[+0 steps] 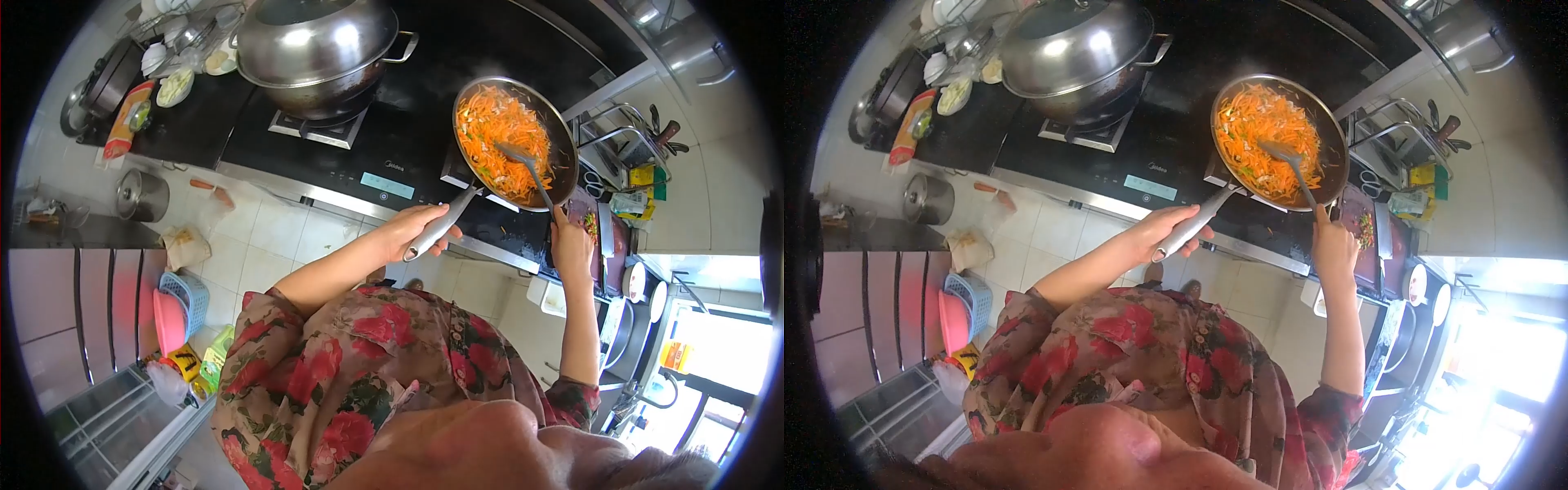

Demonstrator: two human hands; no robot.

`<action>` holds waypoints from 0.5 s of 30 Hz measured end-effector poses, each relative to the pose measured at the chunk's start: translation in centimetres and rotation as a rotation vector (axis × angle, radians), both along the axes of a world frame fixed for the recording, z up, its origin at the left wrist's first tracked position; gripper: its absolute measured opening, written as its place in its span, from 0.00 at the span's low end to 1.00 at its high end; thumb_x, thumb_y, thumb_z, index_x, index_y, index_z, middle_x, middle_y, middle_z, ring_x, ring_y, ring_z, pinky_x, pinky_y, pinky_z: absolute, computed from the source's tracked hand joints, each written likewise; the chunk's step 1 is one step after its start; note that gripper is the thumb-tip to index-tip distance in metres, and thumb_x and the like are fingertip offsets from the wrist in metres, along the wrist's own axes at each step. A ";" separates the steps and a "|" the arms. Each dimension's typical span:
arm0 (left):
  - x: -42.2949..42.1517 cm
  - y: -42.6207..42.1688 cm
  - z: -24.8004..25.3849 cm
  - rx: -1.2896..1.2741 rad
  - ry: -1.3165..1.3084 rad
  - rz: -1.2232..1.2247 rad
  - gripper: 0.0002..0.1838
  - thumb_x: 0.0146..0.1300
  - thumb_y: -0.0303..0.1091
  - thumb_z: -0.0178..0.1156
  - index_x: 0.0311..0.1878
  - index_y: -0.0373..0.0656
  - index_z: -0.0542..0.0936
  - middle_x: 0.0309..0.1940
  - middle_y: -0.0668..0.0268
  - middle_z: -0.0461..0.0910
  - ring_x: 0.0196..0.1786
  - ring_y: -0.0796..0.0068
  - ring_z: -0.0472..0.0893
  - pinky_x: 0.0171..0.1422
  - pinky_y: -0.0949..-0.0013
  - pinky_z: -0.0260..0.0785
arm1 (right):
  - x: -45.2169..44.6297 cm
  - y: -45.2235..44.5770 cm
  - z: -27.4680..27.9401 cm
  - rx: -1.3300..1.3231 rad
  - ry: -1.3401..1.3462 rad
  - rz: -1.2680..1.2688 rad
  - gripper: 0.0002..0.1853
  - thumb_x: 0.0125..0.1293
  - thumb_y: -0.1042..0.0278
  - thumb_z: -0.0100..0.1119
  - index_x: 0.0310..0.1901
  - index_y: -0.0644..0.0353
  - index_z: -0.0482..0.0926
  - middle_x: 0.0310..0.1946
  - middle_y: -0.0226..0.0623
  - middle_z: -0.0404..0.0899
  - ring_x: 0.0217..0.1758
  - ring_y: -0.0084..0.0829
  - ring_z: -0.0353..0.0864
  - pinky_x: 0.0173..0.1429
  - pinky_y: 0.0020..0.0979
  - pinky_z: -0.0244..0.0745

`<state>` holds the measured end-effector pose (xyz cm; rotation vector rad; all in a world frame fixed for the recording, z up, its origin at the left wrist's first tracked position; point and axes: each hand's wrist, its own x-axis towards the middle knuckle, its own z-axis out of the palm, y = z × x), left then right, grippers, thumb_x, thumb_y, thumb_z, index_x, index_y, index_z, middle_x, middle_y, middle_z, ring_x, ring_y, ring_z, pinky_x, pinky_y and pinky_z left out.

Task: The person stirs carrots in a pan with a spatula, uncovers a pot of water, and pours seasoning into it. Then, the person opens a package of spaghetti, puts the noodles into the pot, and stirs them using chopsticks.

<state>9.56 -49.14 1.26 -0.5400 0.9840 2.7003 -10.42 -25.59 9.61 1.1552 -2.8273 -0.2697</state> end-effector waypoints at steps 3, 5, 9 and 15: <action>1.0 0.7 -0.2 0.033 -0.008 0.107 0.18 0.73 0.46 0.46 0.52 0.41 0.73 0.38 0.59 0.81 0.30 0.74 0.81 0.29 0.70 0.78 | 0.1 1.4 -0.9 -0.066 -0.034 -0.013 0.22 0.63 0.68 0.56 0.60 0.51 0.71 0.28 0.49 0.80 0.32 0.49 0.82 0.37 0.47 0.76; 2.1 1.2 -1.3 0.095 -0.053 0.243 0.17 0.72 0.45 0.49 0.51 0.42 0.75 0.38 0.62 0.81 0.29 0.76 0.80 0.30 0.70 0.76 | -0.1 2.1 -1.4 -0.076 -0.086 -0.034 0.22 0.62 0.68 0.58 0.60 0.51 0.72 0.31 0.49 0.80 0.36 0.50 0.82 0.40 0.48 0.76; 5.7 2.0 -2.7 0.114 -0.189 0.451 0.15 0.70 0.43 0.51 0.48 0.41 0.79 0.31 0.68 0.81 0.22 0.78 0.74 0.30 0.72 0.69 | -0.4 3.7 -1.0 -0.193 -0.060 0.012 0.19 0.63 0.65 0.58 0.57 0.53 0.75 0.37 0.49 0.79 0.41 0.50 0.81 0.42 0.48 0.75; 9.6 2.9 -1.3 -0.014 -0.257 0.611 0.12 0.67 0.42 0.57 0.39 0.43 0.79 0.20 0.75 0.74 0.20 0.82 0.70 0.23 0.77 0.61 | 2.2 0.5 3.7 -0.517 -0.192 0.240 0.15 0.64 0.66 0.56 0.52 0.58 0.78 0.36 0.50 0.79 0.40 0.49 0.80 0.43 0.44 0.74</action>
